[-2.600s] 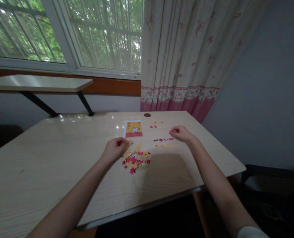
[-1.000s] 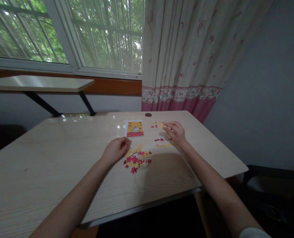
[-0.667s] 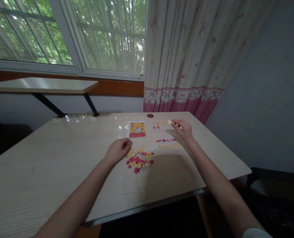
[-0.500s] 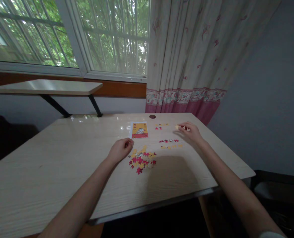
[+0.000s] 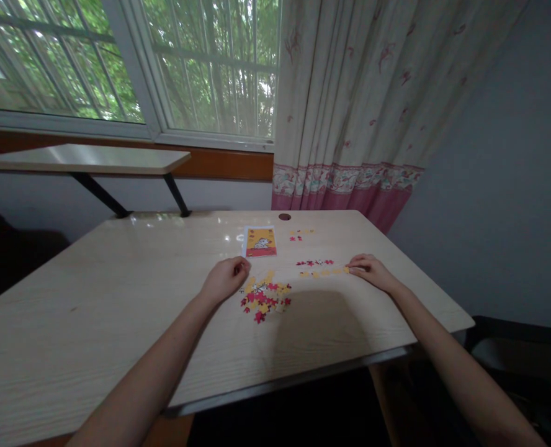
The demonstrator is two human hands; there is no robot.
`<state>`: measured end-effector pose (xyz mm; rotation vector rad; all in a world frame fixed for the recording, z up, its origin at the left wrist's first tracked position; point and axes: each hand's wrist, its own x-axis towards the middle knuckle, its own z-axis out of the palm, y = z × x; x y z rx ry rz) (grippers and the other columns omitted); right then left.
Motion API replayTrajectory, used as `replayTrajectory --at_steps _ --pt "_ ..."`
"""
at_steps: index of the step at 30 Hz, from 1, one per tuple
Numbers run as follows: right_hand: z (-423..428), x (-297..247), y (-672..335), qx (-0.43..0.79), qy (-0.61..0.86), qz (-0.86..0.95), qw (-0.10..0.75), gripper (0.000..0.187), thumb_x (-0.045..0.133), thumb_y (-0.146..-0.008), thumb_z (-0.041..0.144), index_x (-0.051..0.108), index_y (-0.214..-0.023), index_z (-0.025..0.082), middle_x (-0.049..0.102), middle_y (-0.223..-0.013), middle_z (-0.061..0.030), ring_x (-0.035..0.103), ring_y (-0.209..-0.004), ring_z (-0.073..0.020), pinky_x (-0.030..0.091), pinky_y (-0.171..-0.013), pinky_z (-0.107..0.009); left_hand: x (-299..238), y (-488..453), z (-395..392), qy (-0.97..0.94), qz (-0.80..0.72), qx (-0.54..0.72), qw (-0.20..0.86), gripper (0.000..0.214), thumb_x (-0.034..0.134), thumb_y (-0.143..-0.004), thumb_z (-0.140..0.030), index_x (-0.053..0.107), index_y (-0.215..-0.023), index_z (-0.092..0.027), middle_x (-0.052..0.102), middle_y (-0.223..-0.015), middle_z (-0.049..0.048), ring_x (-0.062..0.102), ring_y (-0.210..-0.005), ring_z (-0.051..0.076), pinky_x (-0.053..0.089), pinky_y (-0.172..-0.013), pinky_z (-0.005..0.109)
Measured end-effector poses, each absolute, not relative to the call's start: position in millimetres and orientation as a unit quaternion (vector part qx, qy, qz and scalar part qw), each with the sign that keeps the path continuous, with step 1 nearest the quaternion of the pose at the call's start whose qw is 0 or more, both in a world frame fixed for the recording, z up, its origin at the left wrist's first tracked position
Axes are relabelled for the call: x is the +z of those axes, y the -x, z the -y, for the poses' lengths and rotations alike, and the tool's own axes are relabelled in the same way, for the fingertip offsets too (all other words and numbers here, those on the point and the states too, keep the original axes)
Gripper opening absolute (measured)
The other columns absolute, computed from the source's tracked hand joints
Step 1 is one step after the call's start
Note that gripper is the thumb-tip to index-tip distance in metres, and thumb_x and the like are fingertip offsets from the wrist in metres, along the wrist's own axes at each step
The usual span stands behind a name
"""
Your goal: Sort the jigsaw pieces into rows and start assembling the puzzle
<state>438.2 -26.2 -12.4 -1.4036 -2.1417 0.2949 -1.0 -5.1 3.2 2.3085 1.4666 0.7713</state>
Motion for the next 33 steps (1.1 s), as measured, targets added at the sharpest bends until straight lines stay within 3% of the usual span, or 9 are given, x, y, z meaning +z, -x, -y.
replayTrajectory --at_steps 33 --pt "29.9 -12.6 -434.8 0.084 0.520 0.800 0.288 0.023 0.059 -0.078 0.040 0.070 -0.086 0.022 0.065 -0.090 -0.0075 0.058 -0.087 -0.0206 0.045 -0.081 -0.039 6.0 -1.4 6.3 -0.805 -0.510 0.257 0.158 0.020 0.046 -0.078 -0.029 0.062 -0.080 -0.018 0.062 -0.065 0.0016 0.052 -0.057 0.014 0.035 -0.054 0.023"
